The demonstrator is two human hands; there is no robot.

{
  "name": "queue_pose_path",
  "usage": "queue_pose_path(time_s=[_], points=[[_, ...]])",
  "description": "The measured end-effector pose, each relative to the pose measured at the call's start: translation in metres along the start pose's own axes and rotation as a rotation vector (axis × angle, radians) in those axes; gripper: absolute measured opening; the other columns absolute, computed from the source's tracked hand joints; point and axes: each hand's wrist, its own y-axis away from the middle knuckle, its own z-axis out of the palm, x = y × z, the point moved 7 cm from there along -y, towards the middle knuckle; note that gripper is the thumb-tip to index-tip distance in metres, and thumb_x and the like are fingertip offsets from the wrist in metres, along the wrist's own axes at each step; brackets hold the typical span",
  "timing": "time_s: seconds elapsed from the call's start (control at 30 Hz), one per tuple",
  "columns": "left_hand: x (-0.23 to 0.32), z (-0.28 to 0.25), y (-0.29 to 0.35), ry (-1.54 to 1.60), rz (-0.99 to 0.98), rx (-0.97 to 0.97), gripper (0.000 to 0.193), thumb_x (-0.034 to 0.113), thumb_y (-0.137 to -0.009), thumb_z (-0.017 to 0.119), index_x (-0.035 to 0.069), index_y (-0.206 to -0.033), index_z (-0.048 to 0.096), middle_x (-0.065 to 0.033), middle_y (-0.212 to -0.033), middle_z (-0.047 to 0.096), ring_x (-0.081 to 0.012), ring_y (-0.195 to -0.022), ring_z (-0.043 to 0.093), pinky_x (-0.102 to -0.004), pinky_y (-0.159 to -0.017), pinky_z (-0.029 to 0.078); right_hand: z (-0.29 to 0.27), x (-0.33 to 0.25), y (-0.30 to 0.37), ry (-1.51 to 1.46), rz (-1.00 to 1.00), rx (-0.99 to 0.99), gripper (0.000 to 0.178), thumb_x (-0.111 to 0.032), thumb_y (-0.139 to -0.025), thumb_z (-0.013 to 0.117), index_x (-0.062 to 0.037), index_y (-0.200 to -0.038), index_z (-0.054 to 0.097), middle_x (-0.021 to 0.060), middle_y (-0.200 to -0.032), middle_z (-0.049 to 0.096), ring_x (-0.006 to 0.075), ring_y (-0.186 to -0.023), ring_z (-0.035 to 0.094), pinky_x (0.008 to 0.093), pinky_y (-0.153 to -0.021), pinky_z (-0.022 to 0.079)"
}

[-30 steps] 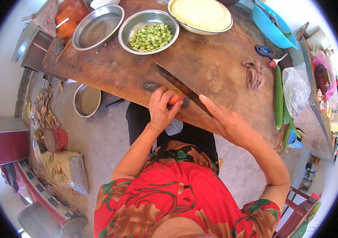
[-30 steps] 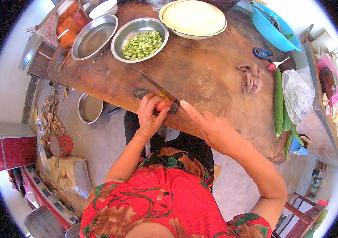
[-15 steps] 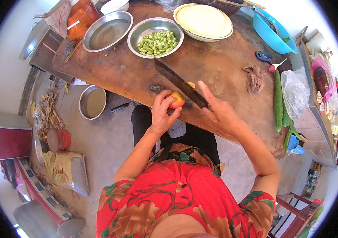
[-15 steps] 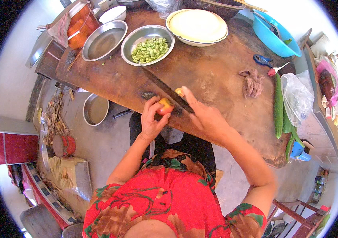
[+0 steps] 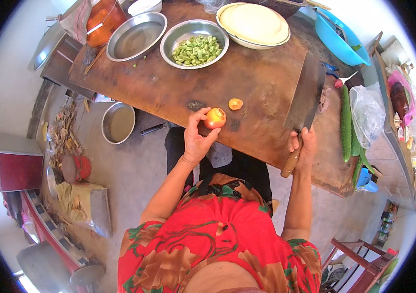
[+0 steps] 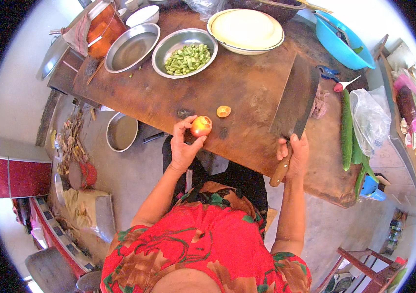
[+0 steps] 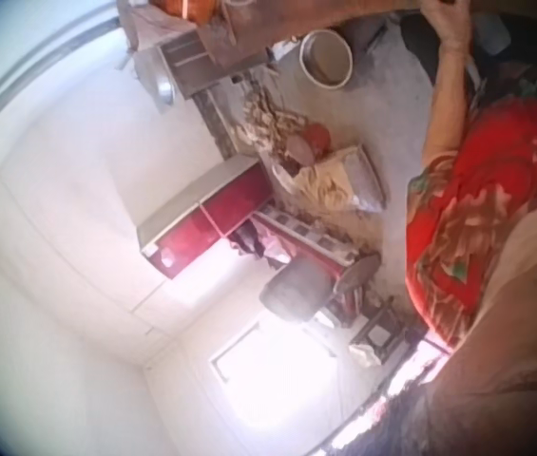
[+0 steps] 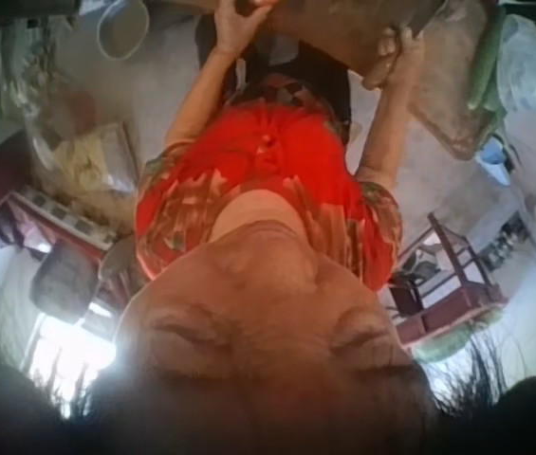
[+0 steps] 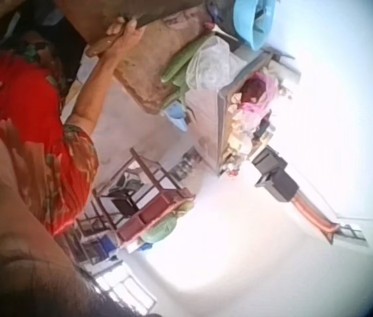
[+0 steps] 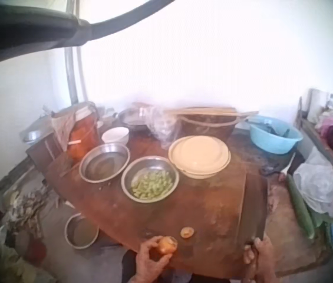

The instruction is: The person chops green vegetables and a tomato on a wooden cutting board using a cleaver. They transfer the chopped vegetables into a metal bowl, wipe the board with a cloth, and continue chopping the tomato into small pieces.

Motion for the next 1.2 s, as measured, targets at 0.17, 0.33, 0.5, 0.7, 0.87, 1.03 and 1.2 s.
queue_pose_path(time_s=[0.17,0.33,0.5,0.7,0.87,1.03,1.2], points=[[-0.003,0.002,-0.039,-0.125,0.034,0.06,0.049,0.001,-0.073,0.077,0.004,-0.112,0.049,-0.0166,-0.125,0.06,-0.0342,-0.115,0.059,-0.0382,-0.096,0.048,-0.023,0.014,-0.001,-0.086,0.034,0.061,0.022,-0.01,-0.091,0.063,-0.0043,-0.108,0.052,0.0096,-0.077,0.064,0.0096,-0.049,0.052,0.0252,-0.042,0.048],[-0.005,0.006,-0.055,-0.308,0.021,0.042,0.052,0.009,-0.074,0.077,0.006,-0.119,0.05,-0.0163,-0.129,0.056,-0.0372,-0.122,0.051,-0.0443,-0.103,0.041,-0.024,0.018,-0.008,-0.075,0.011,0.044,0.019,-0.007,-0.09,0.062,-0.0052,-0.106,0.053,0.0094,-0.075,0.065,0.01,-0.048,0.052,0.0258,-0.041,0.048],[0.047,0.03,-0.05,-0.651,0.327,-0.071,0.053,0.021,-0.071,0.08,0.01,-0.117,0.057,-0.0116,-0.134,0.051,-0.0349,-0.132,0.04,-0.056,-0.111,0.026,-0.025,0.02,-0.008,-0.07,0.02,0.046,0.019,-0.007,-0.091,0.061,-0.0056,-0.107,0.051,0.0091,-0.076,0.064,0.0092,-0.049,0.051,0.0247,-0.042,0.046],[0.044,0.069,-0.05,-0.867,0.49,-0.254,0.032,0.029,-0.073,0.077,0.01,-0.097,0.067,-0.0091,-0.127,0.055,-0.0309,-0.134,0.04,-0.0619,-0.112,0.022,-0.025,0.018,-0.002,-0.005,-0.002,0.032,0.024,-0.008,-0.093,0.059,-0.0055,-0.114,0.049,0.0084,-0.081,0.061,0.007,-0.052,0.049,0.022,-0.044,0.044],[0.032,0.079,-0.05,-0.925,0.588,-0.23,0.023,0.022,-0.075,0.074,0.006,-0.091,0.067,-0.0103,-0.123,0.057,-0.0296,-0.133,0.041,-0.0599,-0.112,0.024,-0.029,0.021,-0.006,-0.043,0.006,0.018,0.025,-0.007,-0.091,0.061,-0.0054,-0.113,0.049,0.0103,-0.08,0.061,0.0109,-0.052,0.052,0.0259,-0.044,0.047],[0.044,0.064,-0.051,-0.775,0.612,-0.128,0.016,0.016,-0.08,0.069,0.004,-0.089,0.066,-0.0114,-0.112,0.059,-0.0304,-0.127,0.047,-0.0577,-0.11,0.028,-0.027,0.02,-0.007,-0.031,-0.004,0.036,0.024,-0.007,-0.091,0.061,-0.0054,-0.112,0.049,0.0103,-0.08,0.061,0.0102,-0.053,0.051,0.0254,-0.045,0.046],[0.059,0.035,-0.043,-0.682,0.556,-0.037,0.019,0.016,-0.077,0.072,0.01,-0.093,0.065,-0.0056,-0.112,0.06,-0.0279,-0.123,0.05,-0.054,-0.111,0.027,-0.034,0.022,-0.009,-0.026,-0.02,0.022,0.023,-0.008,-0.092,0.06,-0.0048,-0.112,0.05,0.0105,-0.081,0.061,0.0099,-0.053,0.051,0.025,-0.045,0.046]])
